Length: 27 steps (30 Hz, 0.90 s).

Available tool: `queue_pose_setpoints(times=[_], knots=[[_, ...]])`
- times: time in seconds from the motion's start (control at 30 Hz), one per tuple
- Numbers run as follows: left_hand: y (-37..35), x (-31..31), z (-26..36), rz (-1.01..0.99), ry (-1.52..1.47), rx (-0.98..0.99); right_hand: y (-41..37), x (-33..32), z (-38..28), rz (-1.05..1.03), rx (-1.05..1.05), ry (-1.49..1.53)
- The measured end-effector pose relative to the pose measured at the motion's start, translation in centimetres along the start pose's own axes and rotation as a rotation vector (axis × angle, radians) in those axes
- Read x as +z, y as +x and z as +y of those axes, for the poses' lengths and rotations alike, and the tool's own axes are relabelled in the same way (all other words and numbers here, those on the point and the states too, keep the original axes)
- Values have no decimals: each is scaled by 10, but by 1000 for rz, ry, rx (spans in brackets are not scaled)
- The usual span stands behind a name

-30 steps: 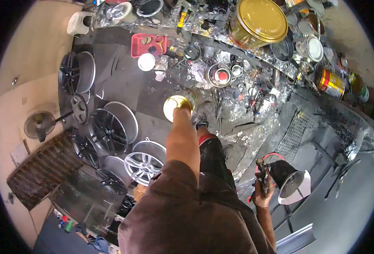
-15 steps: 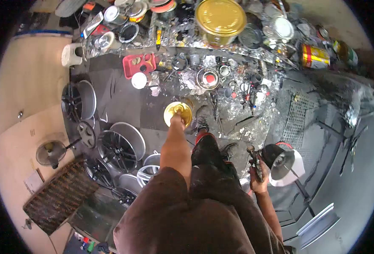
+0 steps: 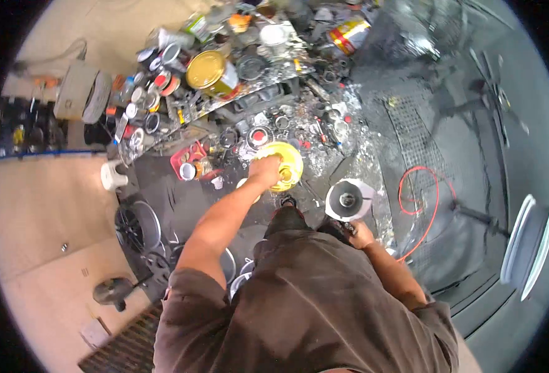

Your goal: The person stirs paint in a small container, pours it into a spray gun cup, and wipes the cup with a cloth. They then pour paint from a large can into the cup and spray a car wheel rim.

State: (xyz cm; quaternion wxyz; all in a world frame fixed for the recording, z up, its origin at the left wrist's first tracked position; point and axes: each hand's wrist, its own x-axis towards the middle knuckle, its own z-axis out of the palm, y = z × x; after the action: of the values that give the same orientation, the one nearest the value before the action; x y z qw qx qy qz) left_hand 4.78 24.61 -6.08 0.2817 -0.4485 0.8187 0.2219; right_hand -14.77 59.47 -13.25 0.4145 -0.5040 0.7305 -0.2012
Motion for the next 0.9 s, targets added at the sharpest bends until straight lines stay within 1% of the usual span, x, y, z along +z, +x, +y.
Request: queue_pose_setpoints(times=[0.07,0.1,0.17,0.2,0.27,0.3,0.33,0.4,0.47,0.53,0.6,0.67,0.73,0.8,0.9], knots=[[-25,-37,47,104,19,184,-14,-6,10,-52,-24,59],[-33,-48,66,109,48,202,-20,-10,12,-23,-20,76],[-48,-69,103,237,160,369,-31,-21,11,-145,8,115],[-60,-82,124,245,183,387,-35,-24,10,-117,8,127],[-86,-106,167,324,250,481,-40,-33,8,-112,-125,212],[-95,-111,181,379,249,516,-46,-48,-5,-101,-165,253],[-104,-117,196,391,270,525,-47,-52,-9,-78,-175,259],[-121,-126,222,497,274,601,-50,-57,-15,-48,-187,292],[-128,-129,240,532,336,630,-54,-65,-21,-31,-205,342],[-135,-131,254,660,348,748,-58,-69,-22,17,-264,372],[-141,-131,265,707,372,785,-64,-73,-23,59,-307,376],[-146,-130,273,819,370,828,-72,-78,-27,91,-344,379],[-147,-132,275,832,404,837,-82,-87,-36,48,-329,413],[-148,-135,275,842,433,867,-86,-86,-36,42,-324,406],[-150,-137,276,849,498,852,-92,-84,-34,33,-321,379]])
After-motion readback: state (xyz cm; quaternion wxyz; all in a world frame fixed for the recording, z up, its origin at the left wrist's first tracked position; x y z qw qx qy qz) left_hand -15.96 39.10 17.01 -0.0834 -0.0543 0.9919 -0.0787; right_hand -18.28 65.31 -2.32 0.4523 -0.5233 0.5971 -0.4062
